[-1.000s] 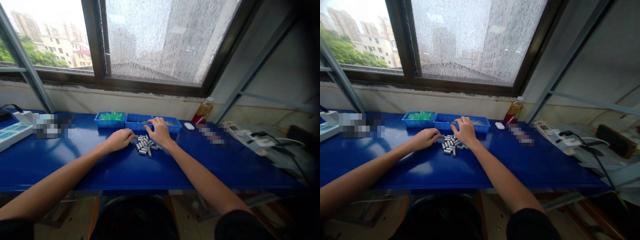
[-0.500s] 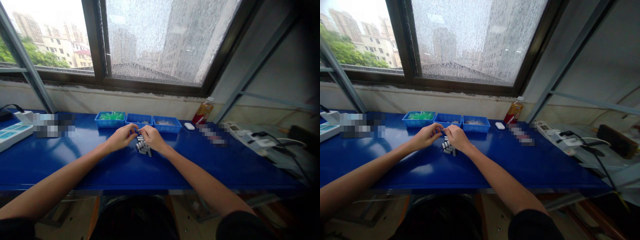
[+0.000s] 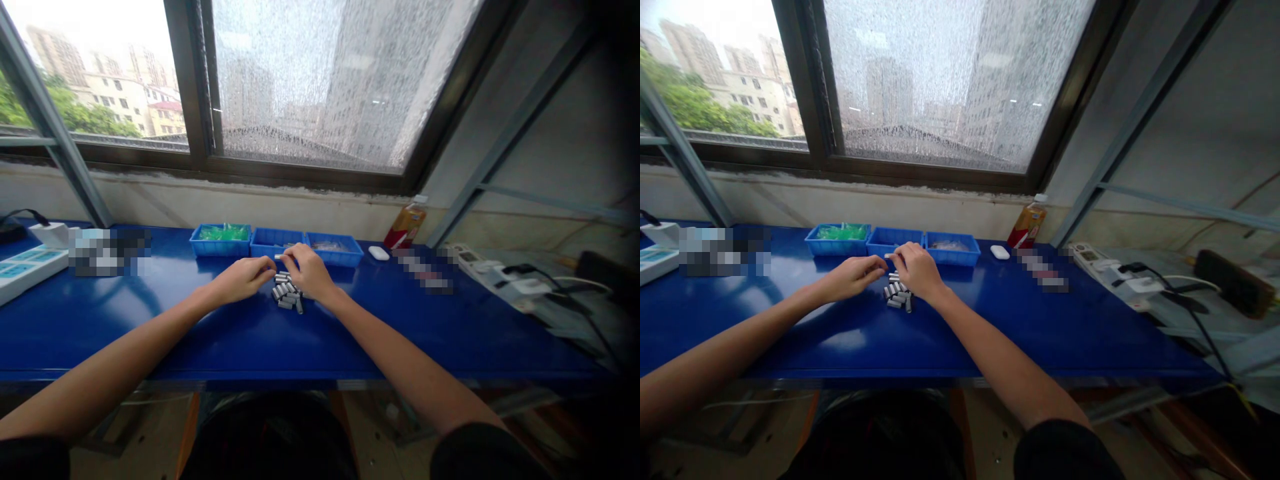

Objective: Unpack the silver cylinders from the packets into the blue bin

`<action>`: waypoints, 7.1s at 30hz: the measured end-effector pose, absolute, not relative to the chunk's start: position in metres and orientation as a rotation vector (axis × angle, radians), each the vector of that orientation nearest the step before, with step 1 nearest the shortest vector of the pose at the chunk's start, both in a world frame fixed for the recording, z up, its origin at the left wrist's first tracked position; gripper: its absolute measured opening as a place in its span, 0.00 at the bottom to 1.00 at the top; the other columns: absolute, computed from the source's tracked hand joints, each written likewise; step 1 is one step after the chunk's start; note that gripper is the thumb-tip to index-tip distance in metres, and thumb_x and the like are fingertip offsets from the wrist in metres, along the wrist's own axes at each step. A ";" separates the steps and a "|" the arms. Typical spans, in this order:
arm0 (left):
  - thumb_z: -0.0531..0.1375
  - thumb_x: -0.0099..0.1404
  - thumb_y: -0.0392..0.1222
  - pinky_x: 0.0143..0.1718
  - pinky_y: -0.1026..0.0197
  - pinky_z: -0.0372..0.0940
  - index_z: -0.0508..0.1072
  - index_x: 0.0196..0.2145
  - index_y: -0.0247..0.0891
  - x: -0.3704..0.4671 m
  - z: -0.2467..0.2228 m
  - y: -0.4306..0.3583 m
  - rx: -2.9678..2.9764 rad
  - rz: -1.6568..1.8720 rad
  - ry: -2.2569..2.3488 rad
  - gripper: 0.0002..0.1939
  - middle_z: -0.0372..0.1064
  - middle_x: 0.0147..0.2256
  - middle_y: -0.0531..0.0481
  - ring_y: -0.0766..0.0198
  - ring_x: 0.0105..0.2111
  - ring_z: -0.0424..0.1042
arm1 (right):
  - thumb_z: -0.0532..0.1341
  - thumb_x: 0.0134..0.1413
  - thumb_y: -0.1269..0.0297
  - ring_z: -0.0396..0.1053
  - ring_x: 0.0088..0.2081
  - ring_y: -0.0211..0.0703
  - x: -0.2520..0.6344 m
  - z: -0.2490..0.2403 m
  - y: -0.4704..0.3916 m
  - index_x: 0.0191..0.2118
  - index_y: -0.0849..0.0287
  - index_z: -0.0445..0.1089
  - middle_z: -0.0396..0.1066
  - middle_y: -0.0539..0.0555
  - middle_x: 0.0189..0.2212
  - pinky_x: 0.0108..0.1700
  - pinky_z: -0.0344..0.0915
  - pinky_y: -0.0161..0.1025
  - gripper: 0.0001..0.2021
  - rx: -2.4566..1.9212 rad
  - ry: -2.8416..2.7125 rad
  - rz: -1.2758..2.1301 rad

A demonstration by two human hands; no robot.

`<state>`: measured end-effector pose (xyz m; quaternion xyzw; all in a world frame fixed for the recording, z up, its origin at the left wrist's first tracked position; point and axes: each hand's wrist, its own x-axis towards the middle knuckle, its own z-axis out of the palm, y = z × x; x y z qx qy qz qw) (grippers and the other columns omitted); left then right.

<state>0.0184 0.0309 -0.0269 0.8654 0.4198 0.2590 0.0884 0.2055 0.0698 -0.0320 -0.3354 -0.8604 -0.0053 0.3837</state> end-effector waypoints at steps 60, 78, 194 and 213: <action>0.47 0.67 0.45 0.29 0.65 0.58 0.69 0.37 0.37 0.023 -0.035 0.031 2.572 0.763 1.396 0.14 0.68 0.27 0.50 0.64 0.27 0.67 | 0.54 0.56 0.63 0.62 0.32 0.39 0.212 -0.029 0.069 0.33 0.59 0.66 0.66 0.51 0.28 0.36 0.58 0.36 0.07 -0.736 -2.334 0.082; 0.53 0.63 0.41 0.41 0.61 0.60 0.69 0.38 0.39 0.020 -0.040 0.032 2.697 0.446 1.205 0.08 0.65 0.38 0.47 0.60 0.39 0.66 | 0.56 0.53 0.63 0.60 0.39 0.49 0.233 -0.045 0.114 0.38 0.60 0.72 0.65 0.58 0.33 0.42 0.59 0.45 0.10 -1.190 -2.014 -0.243; 0.43 0.65 0.48 0.32 0.62 0.61 0.69 0.29 0.35 0.023 -0.054 0.054 2.215 0.880 1.462 0.20 0.70 0.27 0.48 0.62 0.29 0.68 | 0.58 0.53 0.58 0.62 0.40 0.45 0.219 -0.032 0.080 0.41 0.61 0.66 0.67 0.57 0.36 0.43 0.58 0.40 0.13 -0.774 -2.425 -0.186; 0.48 0.66 0.46 0.25 0.66 0.55 0.68 0.38 0.34 0.041 -0.051 0.068 2.388 1.094 1.322 0.15 0.66 0.24 0.53 0.68 0.22 0.62 | 0.52 0.57 0.64 0.62 0.33 0.40 0.214 -0.034 0.078 0.29 0.60 0.65 0.66 0.54 0.29 0.36 0.57 0.37 0.10 -0.957 -2.263 -0.121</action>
